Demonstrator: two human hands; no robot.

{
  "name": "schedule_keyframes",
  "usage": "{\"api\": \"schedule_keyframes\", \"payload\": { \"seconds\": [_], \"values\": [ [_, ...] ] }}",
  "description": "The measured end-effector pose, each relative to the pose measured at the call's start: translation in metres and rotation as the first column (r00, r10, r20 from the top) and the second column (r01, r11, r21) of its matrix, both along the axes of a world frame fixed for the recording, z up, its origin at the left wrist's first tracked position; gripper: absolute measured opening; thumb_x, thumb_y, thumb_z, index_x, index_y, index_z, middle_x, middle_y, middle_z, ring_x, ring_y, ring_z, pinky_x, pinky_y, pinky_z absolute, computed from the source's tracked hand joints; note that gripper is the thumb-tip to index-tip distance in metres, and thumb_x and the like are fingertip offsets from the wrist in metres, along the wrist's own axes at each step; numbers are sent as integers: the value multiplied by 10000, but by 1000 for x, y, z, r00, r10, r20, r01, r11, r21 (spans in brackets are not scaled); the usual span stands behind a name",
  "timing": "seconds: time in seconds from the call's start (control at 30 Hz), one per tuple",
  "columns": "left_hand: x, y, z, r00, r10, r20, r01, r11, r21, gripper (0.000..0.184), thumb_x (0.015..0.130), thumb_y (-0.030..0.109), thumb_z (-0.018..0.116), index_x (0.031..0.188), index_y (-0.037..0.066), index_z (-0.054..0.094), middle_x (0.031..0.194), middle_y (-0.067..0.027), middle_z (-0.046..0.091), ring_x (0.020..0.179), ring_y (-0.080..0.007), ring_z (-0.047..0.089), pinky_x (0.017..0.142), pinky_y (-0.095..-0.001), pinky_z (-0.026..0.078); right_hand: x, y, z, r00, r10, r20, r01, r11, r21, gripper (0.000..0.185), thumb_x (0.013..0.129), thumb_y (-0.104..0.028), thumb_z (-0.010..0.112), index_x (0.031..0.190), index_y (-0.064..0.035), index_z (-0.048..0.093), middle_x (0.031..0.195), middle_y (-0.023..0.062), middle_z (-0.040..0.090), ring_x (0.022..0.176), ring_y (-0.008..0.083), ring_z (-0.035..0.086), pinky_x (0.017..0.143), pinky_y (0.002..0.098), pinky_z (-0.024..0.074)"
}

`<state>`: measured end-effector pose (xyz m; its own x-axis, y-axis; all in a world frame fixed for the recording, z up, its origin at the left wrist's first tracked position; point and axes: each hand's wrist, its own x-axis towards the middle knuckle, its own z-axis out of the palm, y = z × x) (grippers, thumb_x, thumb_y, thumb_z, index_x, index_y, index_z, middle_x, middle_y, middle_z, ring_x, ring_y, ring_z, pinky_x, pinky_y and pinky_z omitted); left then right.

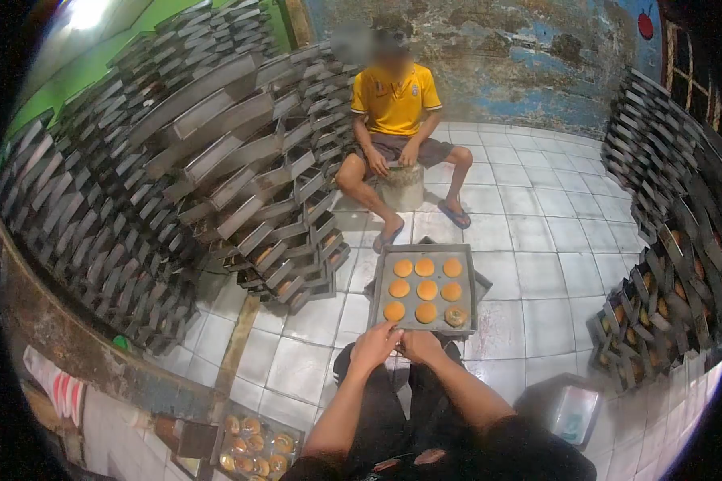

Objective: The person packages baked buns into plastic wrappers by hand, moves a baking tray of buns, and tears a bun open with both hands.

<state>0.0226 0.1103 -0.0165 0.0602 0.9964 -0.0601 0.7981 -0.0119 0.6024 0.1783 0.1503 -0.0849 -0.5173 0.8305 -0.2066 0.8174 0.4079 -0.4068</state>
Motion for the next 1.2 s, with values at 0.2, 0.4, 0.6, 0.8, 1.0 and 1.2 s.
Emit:
{"api": "schedule_keyframes", "payload": {
  "seconds": [0.2, 0.4, 0.6, 0.8, 1.0, 1.2],
  "values": [
    [-3, 6, -10, 1000, 5, 29, -6, 1000, 18, 402, 973, 385, 608, 1228, 84, 684, 1153, -175, 721, 1078, -373, 681, 911, -459, 534, -2, 10, -12, 1000, 0, -23, -1, 998, -68, 387, 949, -395, 618, 1122, -57, 690, 1100, 194, 728, 1014, 406, 698, 883, 517, 552],
    [-3, 7, -17, 999, -3, 50, 0, 998, 57, 392, 967, 372, 616, 1223, 84, 688, 1115, -179, 730, 1055, -372, 690, 896, -459, 540, -5, 12, -25, 998, 5, -59, -6, 1000, -13, 407, 964, -401, 582, 1075, -29, 705, 1090, 220, 724, 1013, 402, 699, 878, 521, 550],
    [-4, 9, -13, 998, 5, 58, -4, 1000, -21, 429, 967, 377, 615, 1271, 77, 656, 1174, -209, 705, 1099, -395, 667, 933, -462, 526, -3, 20, -26, 992, -14, -124, 5, 998, -68, 387, 966, -350, 589, 1120, -8, 685, 1106, 251, 709, 1036, 419, 684, 869, 526, 545],
    [-9, 23, -41, 947, 192, 258, -239, 957, 166, 507, 1011, 333, 587, 1389, -1, 535, 1327, -257, 617, 1221, -393, 609, 1033, -442, 470, 4, 119, 80, 720, -192, -667, 289, 957, 36, 888, 877, -172, 671, 1620, -88, 192, 919, 257, 694, 799, 383, 690, 707, 498, 539],
    [2, 20, -29, 915, 164, 368, -202, 977, 65, 465, 995, 312, 605, 1307, -33, 585, 1211, -254, 675, 1096, -410, 661, 957, -452, 506, 30, 154, 142, 767, -226, -601, 292, 956, 13, 721, 861, -214, 634, 1515, -79, 362, 1127, 310, 677, 1047, 467, 653, 881, 523, 521],
    [-8, 29, -53, 967, 99, 236, -134, 982, 137, 416, 993, 318, 610, 1287, 24, 625, 1134, -202, 719, 972, -331, 705, 859, -414, 542, 47, -19, -23, 970, -41, -238, 132, 915, 381, 353, 959, -290, 602, 1207, -44, 659, 1165, 216, 676, 1152, 402, 607, 1002, 538, 440]
  ]
}}
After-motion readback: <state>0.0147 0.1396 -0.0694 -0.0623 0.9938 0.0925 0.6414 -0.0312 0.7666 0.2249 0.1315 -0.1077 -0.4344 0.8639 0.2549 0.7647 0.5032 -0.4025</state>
